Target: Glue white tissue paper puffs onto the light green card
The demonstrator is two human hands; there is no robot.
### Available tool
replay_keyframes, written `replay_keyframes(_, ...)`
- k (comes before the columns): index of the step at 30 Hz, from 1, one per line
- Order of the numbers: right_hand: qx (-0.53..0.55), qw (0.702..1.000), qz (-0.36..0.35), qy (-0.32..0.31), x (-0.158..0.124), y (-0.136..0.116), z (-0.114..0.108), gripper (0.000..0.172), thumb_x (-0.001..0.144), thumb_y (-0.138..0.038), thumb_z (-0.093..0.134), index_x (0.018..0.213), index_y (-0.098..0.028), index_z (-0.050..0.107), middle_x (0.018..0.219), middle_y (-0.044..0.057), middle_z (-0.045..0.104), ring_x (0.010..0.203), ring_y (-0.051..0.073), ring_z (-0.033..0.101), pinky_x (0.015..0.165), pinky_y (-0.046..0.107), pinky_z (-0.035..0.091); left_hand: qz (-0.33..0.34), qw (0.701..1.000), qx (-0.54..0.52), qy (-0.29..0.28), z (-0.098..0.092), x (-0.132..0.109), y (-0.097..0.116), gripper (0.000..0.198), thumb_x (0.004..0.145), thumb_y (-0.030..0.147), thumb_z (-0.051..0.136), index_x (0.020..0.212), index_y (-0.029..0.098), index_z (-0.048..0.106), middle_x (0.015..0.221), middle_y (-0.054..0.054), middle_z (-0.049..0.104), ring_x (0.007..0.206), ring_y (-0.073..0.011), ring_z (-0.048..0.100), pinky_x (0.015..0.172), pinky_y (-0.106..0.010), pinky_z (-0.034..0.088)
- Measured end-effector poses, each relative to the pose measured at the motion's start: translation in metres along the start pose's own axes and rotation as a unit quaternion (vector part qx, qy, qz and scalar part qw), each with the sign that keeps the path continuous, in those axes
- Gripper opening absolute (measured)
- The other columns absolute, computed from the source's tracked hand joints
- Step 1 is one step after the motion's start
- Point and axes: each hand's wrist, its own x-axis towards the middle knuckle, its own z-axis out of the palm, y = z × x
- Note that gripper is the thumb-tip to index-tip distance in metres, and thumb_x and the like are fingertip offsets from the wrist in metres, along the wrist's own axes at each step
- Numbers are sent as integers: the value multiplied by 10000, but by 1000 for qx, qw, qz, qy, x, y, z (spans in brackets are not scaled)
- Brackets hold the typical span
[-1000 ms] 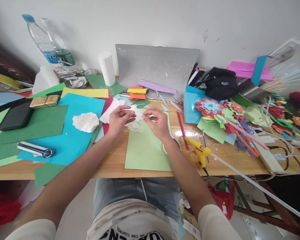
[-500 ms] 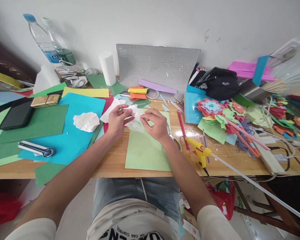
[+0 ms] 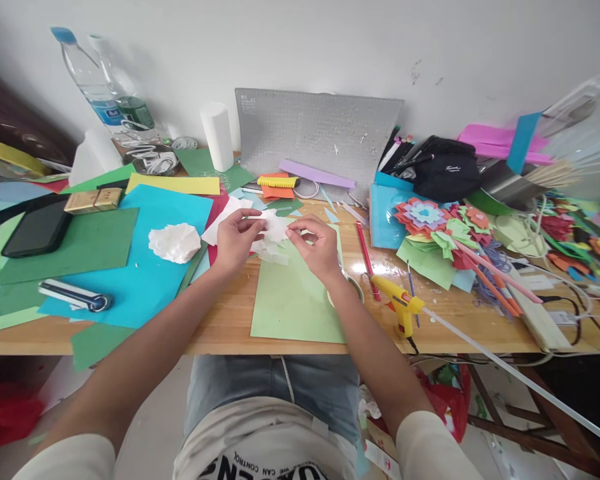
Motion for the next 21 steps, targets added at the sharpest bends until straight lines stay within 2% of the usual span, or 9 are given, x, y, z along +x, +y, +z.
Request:
replay_keyframes(2, 9, 999, 53, 2, 2, 4, 3, 143, 802, -332, 674, 784, -196, 716, 849, 37, 681, 754, 146, 608, 604, 243, 495, 58, 994, 91, 4, -2, 1, 0, 242, 785, 361, 710, 957, 194, 678, 839, -36, 726, 773, -171, 683, 715, -302, 554)
replay_keyframes(4, 21, 995, 95, -6, 3, 10, 6, 164, 774, -350, 692, 766, -189, 717, 816, 32, 694, 714, 141, 597, 616, 251, 493, 92, 987, 134, -7, -2, 1, 0, 187, 813, 338, 665, 935, 198, 681, 877, -35, 720, 775, -162, 669, 693, -281, 540)
replay_keyframes(7, 53, 988, 140, -32, 4, 17, 11, 195, 745, -377, 713, 769, -184, 728, 770, 24, 698, 683, 143, 593, 641, 271, 504, 89, 988, 117, -53, -1, 0, -3, 168, 837, 328, 600, 873, 186, 683, 912, -39, 707, 801, -163, 652, 705, -286, 553)
replay_keyframes(11, 77, 983, 166, -25, 4, 20, 17, 221, 739, -395, 716, 778, -179, 739, 755, 24, 698, 677, 142, 592, 630, 267, 504, 59, 988, 101, -97, 1, -3, -3, 247, 852, 361, 566, 873, 168, 720, 951, -56, 713, 847, -185, 648, 741, -303, 561)
replay_keyframes(16, 102, 977, 188, -2, 6, 15, 16, 245, 733, -410, 701, 805, -181, 748, 799, 37, 710, 701, 147, 601, 588, 255, 508, 84, 975, 188, -88, 0, -3, -2, 268, 832, 416, 633, 876, 167, 719, 876, -60, 722, 790, -191, 637, 709, -299, 520)
replay_keyframes(18, 117, 973, 198, 9, 7, 14, 13, 235, 727, -392, 691, 827, -189, 753, 831, 36, 711, 709, 141, 599, 597, 256, 519, 128, 955, 260, -67, -2, 0, -5, 228, 862, 369, 589, 871, 175, 708, 893, -71, 726, 823, -211, 629, 755, -338, 515)
replay_keyframes(21, 142, 967, 214, 1, 8, 15, 9, 219, 692, -361, 706, 829, -196, 750, 798, 21, 685, 690, 123, 585, 622, 261, 534, 224, 887, 401, -44, -8, 7, -13, 192, 885, 259, 524, 872, 188, 701, 988, -104, 724, 980, -279, 589, 911, -453, 461)
